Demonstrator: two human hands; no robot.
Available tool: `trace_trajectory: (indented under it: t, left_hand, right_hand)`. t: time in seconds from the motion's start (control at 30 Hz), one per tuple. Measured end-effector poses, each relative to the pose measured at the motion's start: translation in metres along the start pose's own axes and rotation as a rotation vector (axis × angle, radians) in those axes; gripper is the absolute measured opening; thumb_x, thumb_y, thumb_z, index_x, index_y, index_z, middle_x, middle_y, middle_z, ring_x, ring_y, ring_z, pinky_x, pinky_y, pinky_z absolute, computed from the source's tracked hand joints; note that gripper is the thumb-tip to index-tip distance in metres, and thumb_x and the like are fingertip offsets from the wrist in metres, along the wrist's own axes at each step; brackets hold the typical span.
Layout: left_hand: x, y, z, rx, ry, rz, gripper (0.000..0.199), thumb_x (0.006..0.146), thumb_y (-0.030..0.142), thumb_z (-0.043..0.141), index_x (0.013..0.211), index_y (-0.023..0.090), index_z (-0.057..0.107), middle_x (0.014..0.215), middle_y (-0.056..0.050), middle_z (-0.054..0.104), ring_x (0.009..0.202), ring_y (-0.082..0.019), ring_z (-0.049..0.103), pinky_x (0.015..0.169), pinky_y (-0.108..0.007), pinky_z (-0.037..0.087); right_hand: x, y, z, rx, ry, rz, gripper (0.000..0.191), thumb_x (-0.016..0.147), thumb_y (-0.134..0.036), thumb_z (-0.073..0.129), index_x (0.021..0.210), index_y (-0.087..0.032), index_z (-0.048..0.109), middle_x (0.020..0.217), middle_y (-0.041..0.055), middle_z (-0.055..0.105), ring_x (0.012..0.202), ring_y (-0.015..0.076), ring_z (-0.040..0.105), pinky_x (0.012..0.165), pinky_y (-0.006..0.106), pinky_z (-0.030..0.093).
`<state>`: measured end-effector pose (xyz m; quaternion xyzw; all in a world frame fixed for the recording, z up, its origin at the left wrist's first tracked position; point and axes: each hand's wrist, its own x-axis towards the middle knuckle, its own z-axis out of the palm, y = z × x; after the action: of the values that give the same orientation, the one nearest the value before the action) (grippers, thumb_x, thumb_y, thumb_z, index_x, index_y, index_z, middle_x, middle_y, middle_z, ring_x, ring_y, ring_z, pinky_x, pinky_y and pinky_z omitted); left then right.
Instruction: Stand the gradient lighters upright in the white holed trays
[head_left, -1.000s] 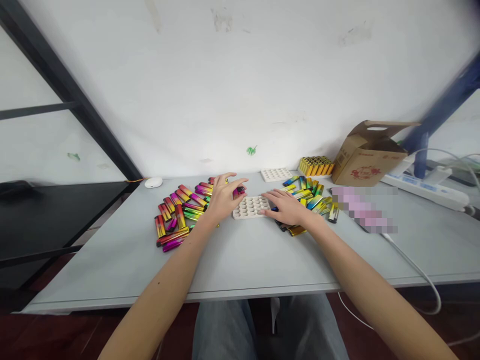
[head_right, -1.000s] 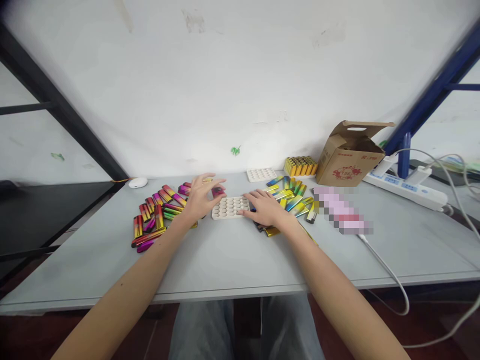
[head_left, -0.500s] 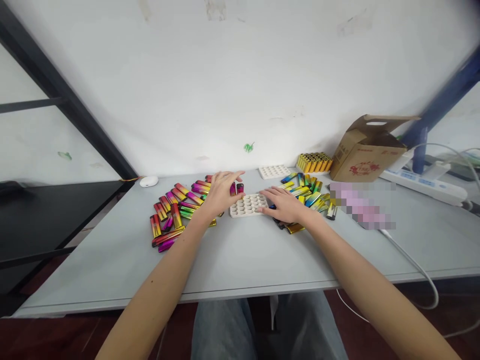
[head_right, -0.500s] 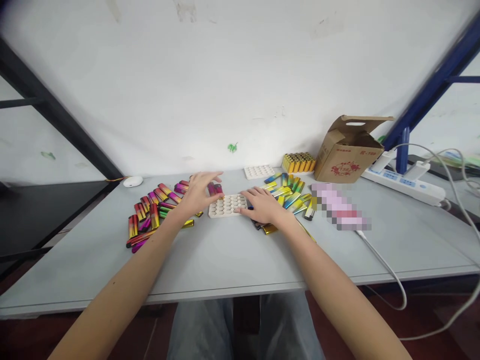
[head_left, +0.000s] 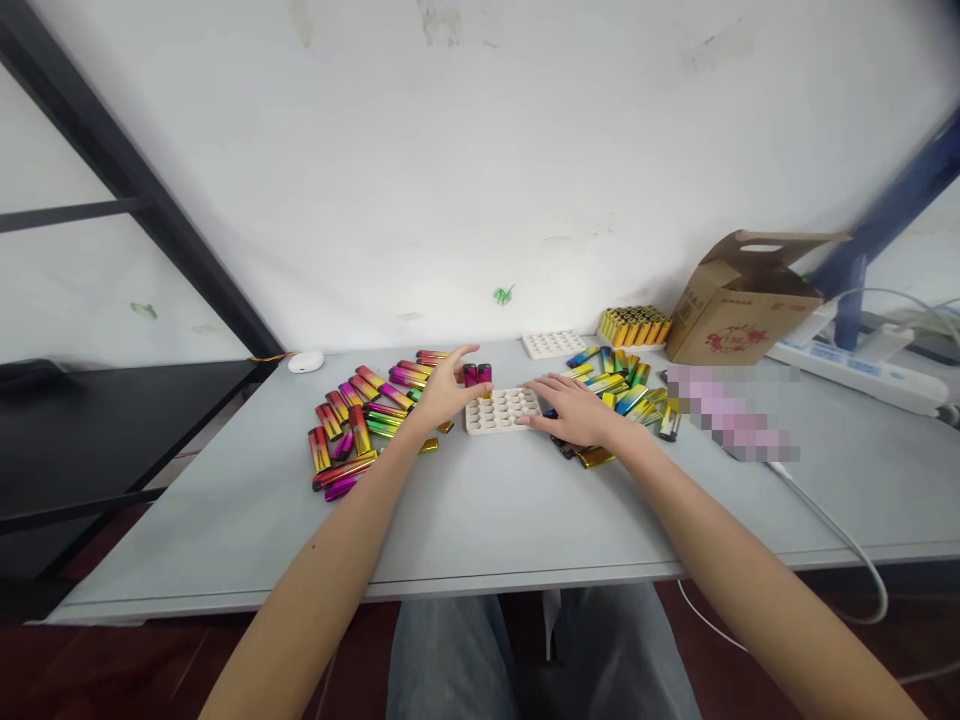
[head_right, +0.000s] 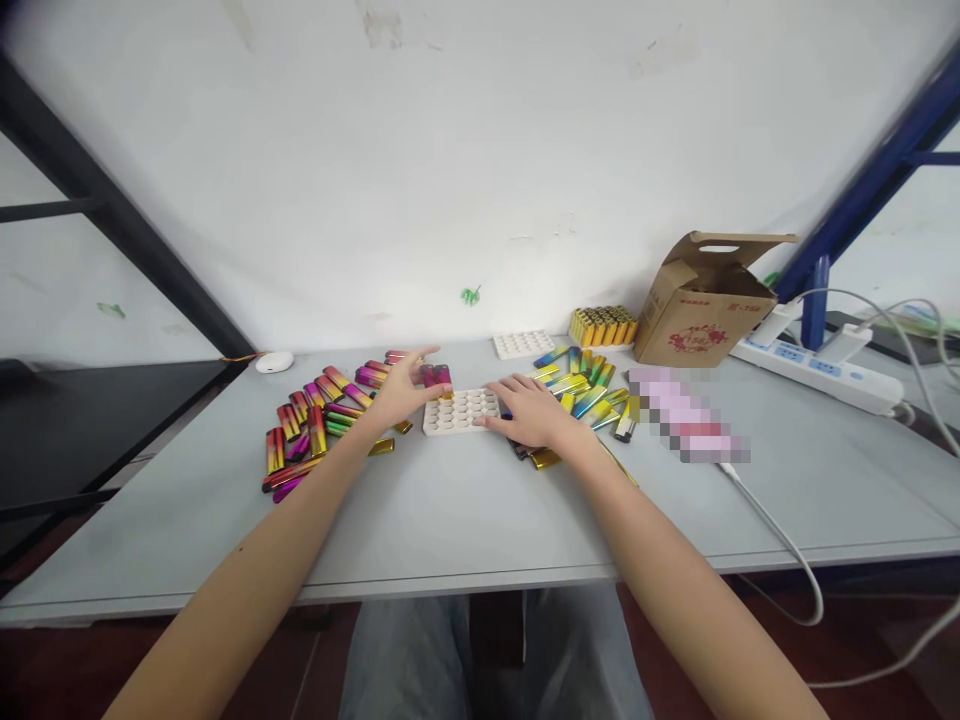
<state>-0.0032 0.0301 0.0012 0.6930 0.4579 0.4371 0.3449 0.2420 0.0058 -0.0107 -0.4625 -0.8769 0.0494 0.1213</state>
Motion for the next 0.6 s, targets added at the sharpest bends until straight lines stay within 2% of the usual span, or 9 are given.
trace_trajectory:
  t: [0.1,0.27,0.37,0.5,0.6]
  left_hand:
    - [0.000,-0.001,-0.001,0.061,0.015,0.027,0.057,0.065,0.029,0.077,0.119,0.023,0.061,0.119,-0.007,0.061,0.113,-0.026,0.055,0.099,-0.039,0.041]
    - [0.000,-0.001,0.000,0.085,0.018,0.036,0.052,0.065,0.027,0.076,0.116,0.023,0.064,0.109,-0.005,0.065,0.101,-0.023,0.058,0.094,-0.038,0.044]
    - [-0.002,-0.003,-0.001,0.116,-0.001,0.044,0.058,0.065,0.027,0.077,0.121,0.023,0.061,0.111,-0.007,0.064,0.103,-0.025,0.059,0.095,-0.038,0.044]
    - [-0.006,-0.003,-0.010,0.170,-0.045,0.032,0.076,0.066,0.031,0.076,0.136,0.024,0.048,0.122,-0.010,0.059,0.112,-0.028,0.057,0.096,-0.040,0.044]
    - [-0.007,-0.003,-0.018,0.162,-0.076,-0.010,0.077,0.068,0.033,0.075,0.139,0.023,0.045,0.118,-0.012,0.061,0.110,-0.027,0.059,0.093,-0.040,0.046]
  right_hand:
    - [0.000,0.000,0.000,-0.003,0.002,-0.001,0.066,0.089,-0.067,0.038,0.137,-0.021,0.047,0.133,0.0127,0.054,0.127,0.0315,0.043,0.106,0.046,0.034]
    - [0.001,0.001,0.000,-0.002,-0.003,-0.002,0.066,0.090,-0.066,0.037,0.137,-0.021,0.047,0.134,0.0129,0.053,0.128,0.0317,0.043,0.106,0.046,0.034]
    - [0.000,0.001,0.000,-0.001,-0.001,-0.004,0.066,0.090,-0.066,0.037,0.137,-0.020,0.047,0.134,0.0132,0.053,0.127,0.0318,0.043,0.106,0.046,0.034]
    - [0.000,0.000,0.000,-0.001,0.002,-0.007,0.067,0.090,-0.066,0.037,0.137,-0.020,0.046,0.134,0.0131,0.053,0.128,0.0320,0.042,0.106,0.047,0.033]
    - [0.000,0.000,0.000,0.001,-0.004,-0.009,0.067,0.090,-0.066,0.038,0.137,-0.019,0.047,0.134,0.0133,0.054,0.128,0.0317,0.042,0.107,0.046,0.033]
